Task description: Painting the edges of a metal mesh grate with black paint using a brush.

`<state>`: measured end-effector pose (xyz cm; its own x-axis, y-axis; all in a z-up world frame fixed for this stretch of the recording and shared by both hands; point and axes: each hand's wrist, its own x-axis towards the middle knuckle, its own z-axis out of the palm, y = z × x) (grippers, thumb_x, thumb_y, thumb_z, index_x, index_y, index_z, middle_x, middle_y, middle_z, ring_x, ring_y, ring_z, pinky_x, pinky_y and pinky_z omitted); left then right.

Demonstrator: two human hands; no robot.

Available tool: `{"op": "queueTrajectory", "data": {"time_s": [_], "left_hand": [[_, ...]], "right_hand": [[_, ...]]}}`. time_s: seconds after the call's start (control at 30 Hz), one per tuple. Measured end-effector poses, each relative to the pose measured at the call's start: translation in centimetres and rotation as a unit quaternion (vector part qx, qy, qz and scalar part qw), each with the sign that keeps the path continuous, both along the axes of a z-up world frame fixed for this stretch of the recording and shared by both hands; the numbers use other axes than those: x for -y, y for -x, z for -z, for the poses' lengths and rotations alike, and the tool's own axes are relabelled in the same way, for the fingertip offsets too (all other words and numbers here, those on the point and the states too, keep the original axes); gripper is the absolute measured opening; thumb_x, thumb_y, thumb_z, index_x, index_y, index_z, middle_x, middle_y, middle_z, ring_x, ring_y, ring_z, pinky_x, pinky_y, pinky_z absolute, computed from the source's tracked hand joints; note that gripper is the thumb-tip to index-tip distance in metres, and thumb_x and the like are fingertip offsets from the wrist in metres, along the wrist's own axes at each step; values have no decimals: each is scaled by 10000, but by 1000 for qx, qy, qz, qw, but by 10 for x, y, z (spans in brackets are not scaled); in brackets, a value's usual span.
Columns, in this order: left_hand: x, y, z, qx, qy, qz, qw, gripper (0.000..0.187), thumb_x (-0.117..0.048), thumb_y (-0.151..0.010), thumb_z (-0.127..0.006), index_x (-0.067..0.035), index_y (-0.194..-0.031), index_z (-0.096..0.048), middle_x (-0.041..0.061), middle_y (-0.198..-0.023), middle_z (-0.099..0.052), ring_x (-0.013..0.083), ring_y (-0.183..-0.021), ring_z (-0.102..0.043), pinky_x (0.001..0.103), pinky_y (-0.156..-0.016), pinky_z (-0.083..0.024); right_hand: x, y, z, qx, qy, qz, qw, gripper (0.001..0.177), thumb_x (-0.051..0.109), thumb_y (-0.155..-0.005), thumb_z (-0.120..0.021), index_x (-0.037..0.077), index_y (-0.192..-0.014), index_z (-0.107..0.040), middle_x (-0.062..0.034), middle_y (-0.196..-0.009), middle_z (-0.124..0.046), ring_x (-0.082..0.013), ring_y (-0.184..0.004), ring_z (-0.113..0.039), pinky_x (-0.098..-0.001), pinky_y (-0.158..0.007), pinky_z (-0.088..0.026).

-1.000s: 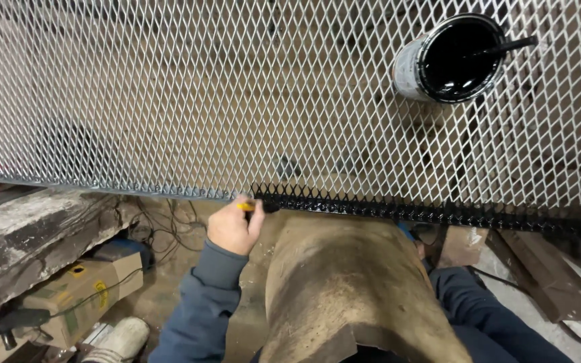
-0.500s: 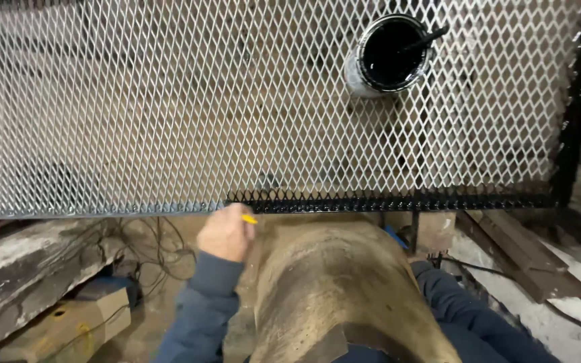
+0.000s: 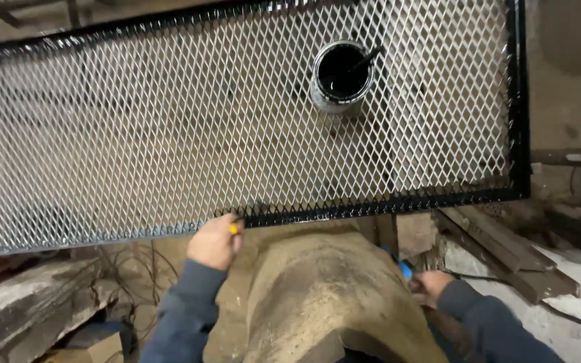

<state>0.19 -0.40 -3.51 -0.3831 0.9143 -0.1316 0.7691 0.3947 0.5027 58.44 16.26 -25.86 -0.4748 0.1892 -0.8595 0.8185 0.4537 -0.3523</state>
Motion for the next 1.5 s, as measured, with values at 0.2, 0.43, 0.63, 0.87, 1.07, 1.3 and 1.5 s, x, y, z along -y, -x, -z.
{"op": "queueTrajectory", "data": {"time_s": [0.2,0.43,0.63,0.87,1.07,1.3,1.5], "left_hand": [[6,-1,-49,-146,-75,-81,983,155,-209,-880,-746,-121,-997,-692,114,-842,-710,308,-771,-686,420,-654,-543],[29,-10,-73,-107,-243,-24,964,288,-76,-837,-763,-33,-1111,-686,106,-947,-728,278,-832,-708,362,-719,-577],[85,18,-90,-122,-223,-118,960,290,-55,-808,-804,-61,-1074,-688,98,-941,-734,269,-797,-702,358,-695,-566],[146,81,-70,-85,-237,-117,961,329,-55,-789,-788,-41,-1097,-675,108,-966,-733,275,-816,-710,356,-712,-572],[184,165,-60,-68,-258,-95,959,313,-54,-805,-798,-48,-1094,-677,103,-937,-729,273,-805,-707,356,-715,-571],[197,229,-72,-5,-270,-97,958,287,-35,-817,-783,-18,-1091,-698,130,-920,-725,287,-780,-711,362,-698,-567],[183,232,-87,71,-274,-120,951,252,-40,-875,-727,-1,-1120,-686,147,-958,-724,298,-823,-730,348,-744,-576]], "right_hand": [[-132,204,-210,-141,-69,178,972,593,469,-814,-737,68,-1242,-649,-156,-1159,-748,-286,-1059,-744,-411,-937,-586],[-198,380,-159,-526,-306,274,745,1372,478,-737,-981,-63,-1653,-114,-367,-1625,-368,-448,-1525,-401,-482,-1242,-353],[-208,423,-121,-537,-388,322,676,1331,448,-773,-1033,1,-1680,-167,-315,-1614,-461,-434,-1506,-495,-481,-1269,-414],[-199,435,-88,-461,-509,341,642,1329,489,-778,-1067,-118,-1587,-206,-347,-1565,-482,-475,-1453,-510,-491,-1213,-428],[-110,509,-129,-510,-432,345,659,1233,440,-804,-1016,-142,-1573,-246,-308,-1521,-538,-397,-1476,-558,-471,-1256,-448],[3,608,-173,-546,-336,298,707,1192,471,-711,-962,-48,-1565,-312,-231,-1445,-593,-344,-1327,-638,-409,-1165,-523],[42,643,-163,-520,-325,253,748,1229,504,-671,-958,-17,-1563,-292,-229,-1401,-620,-355,-1275,-671,-408,-1135,-537]]}}
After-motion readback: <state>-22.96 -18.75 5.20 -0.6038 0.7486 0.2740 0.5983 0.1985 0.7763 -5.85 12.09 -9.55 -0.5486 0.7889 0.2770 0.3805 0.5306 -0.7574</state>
